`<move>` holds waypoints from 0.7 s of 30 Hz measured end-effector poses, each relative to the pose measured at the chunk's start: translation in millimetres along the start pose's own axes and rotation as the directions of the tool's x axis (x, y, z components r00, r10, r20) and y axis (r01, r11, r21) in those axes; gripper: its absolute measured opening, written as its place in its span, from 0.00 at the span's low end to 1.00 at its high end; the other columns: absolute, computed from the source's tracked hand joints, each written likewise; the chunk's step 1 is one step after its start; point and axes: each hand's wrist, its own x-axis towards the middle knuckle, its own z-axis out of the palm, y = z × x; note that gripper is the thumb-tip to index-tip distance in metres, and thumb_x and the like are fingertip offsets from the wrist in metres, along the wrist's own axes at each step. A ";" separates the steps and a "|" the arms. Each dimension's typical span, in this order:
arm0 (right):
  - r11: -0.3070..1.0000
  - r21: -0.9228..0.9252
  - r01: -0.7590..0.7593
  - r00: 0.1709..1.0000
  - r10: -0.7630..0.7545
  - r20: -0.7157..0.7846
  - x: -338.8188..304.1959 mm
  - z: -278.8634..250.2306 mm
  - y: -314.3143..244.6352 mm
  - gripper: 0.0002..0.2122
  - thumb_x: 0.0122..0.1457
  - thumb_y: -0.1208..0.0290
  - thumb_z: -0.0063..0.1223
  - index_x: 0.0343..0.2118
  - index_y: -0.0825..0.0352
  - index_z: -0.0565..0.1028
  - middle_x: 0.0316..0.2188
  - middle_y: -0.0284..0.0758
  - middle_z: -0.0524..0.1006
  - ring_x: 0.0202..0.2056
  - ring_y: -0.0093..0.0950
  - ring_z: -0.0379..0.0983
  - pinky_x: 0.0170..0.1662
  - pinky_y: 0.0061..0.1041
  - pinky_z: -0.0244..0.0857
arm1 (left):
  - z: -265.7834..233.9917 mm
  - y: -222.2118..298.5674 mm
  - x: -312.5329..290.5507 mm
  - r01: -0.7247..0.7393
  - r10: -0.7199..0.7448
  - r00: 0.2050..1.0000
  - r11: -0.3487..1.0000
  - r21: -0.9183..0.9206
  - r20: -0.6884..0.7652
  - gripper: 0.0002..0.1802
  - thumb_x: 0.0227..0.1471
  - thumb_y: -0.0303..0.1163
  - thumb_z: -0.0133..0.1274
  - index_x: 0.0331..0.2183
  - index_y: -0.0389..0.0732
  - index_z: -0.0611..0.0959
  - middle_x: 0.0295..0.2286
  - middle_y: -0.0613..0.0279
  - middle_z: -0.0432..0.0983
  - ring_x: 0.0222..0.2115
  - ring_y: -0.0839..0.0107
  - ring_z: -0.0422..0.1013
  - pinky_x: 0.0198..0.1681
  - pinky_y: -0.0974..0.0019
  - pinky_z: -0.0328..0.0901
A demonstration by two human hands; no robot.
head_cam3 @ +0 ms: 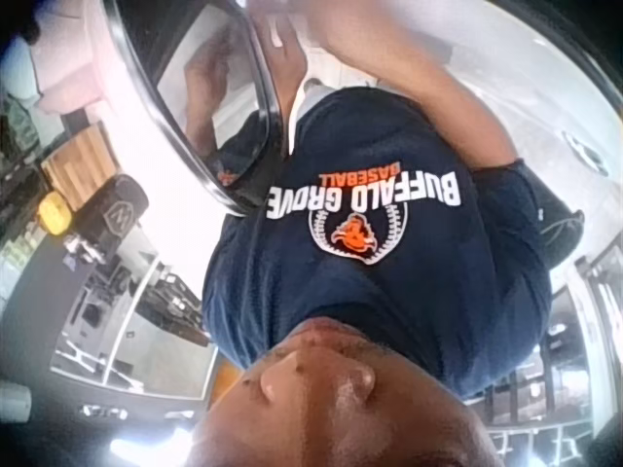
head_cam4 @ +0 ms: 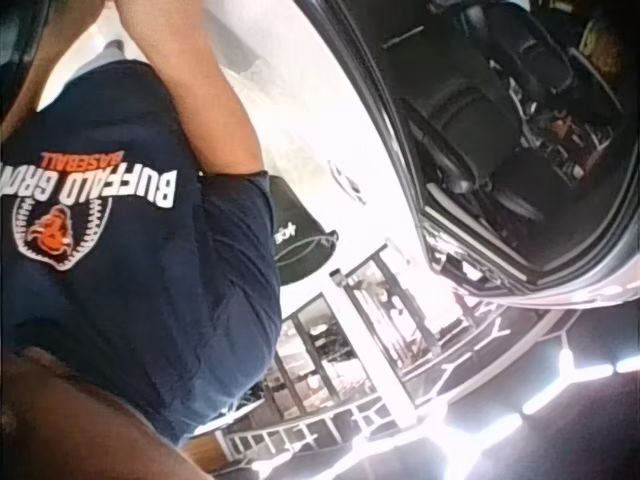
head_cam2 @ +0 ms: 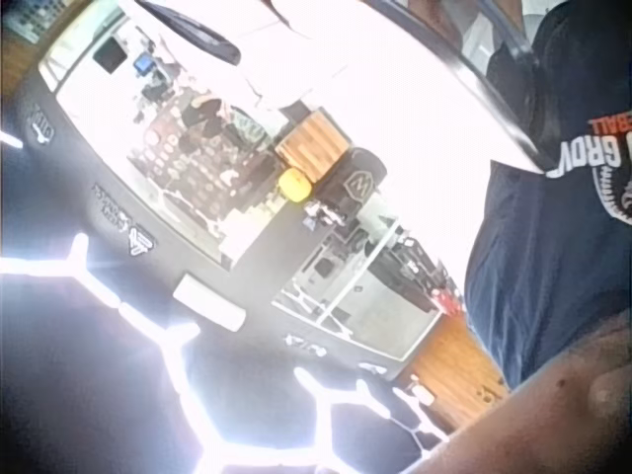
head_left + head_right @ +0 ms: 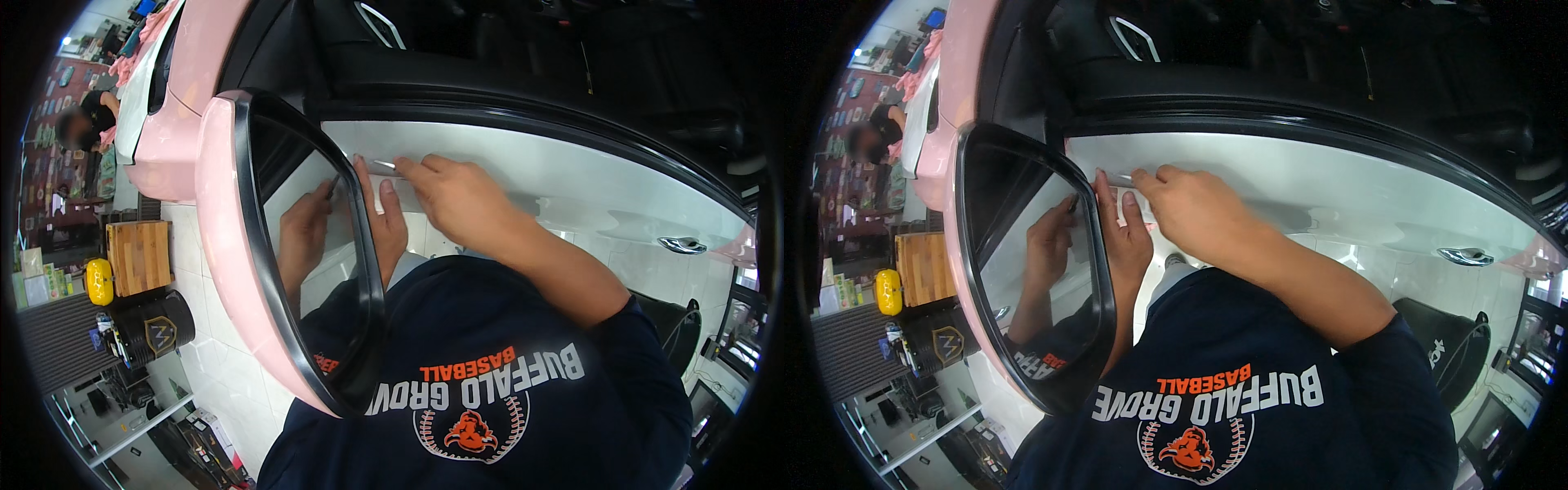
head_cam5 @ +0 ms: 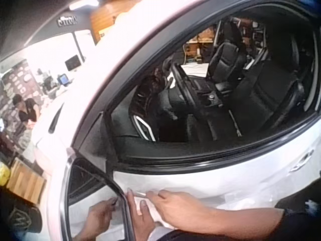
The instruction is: The person applies a pink vinyl wrap to the side of a white car, using a plastic squeegee to smooth the material and a knife to trim the edges around the door handle and window frame. The person carefully peels back the wrap to adjust the fit and continues to smooth and trim the vinyl along the car's contours.
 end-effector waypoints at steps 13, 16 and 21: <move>0.955 0.286 -0.082 0.949 -0.013 0.315 -41.4 37.1 5.4 0.11 0.63 0.68 0.50 0.42 0.68 0.78 0.31 0.46 0.79 0.35 0.48 0.77 0.41 0.44 0.70 | -19.4 26.1 -26.0 -0.020 -0.008 0.875 0.998 0.052 0.485 0.13 0.57 0.29 0.52 0.43 0.36 0.81 0.35 0.46 0.79 0.36 0.53 0.78 0.41 0.57 0.70; 0.957 0.265 -0.116 0.876 -0.028 0.482 -63.9 41.6 17.5 0.12 0.66 0.65 0.48 0.34 0.69 0.78 0.30 0.46 0.79 0.35 0.48 0.77 0.41 0.46 0.70 | -22.0 33.1 -40.3 0.006 -0.084 0.806 0.991 0.134 0.586 0.10 0.53 0.26 0.49 0.36 0.34 0.82 0.30 0.42 0.79 0.32 0.43 0.76 0.37 0.51 0.70; 0.955 0.254 -0.151 0.841 -0.011 0.541 -102.3 64.2 37.3 0.10 0.64 0.68 0.49 0.34 0.71 0.77 0.30 0.46 0.78 0.36 0.48 0.76 0.41 0.45 0.69 | -28.6 20.4 -61.5 0.004 -0.090 0.733 0.992 0.127 0.675 0.11 0.55 0.28 0.50 0.38 0.34 0.81 0.32 0.42 0.78 0.34 0.44 0.75 0.40 0.51 0.69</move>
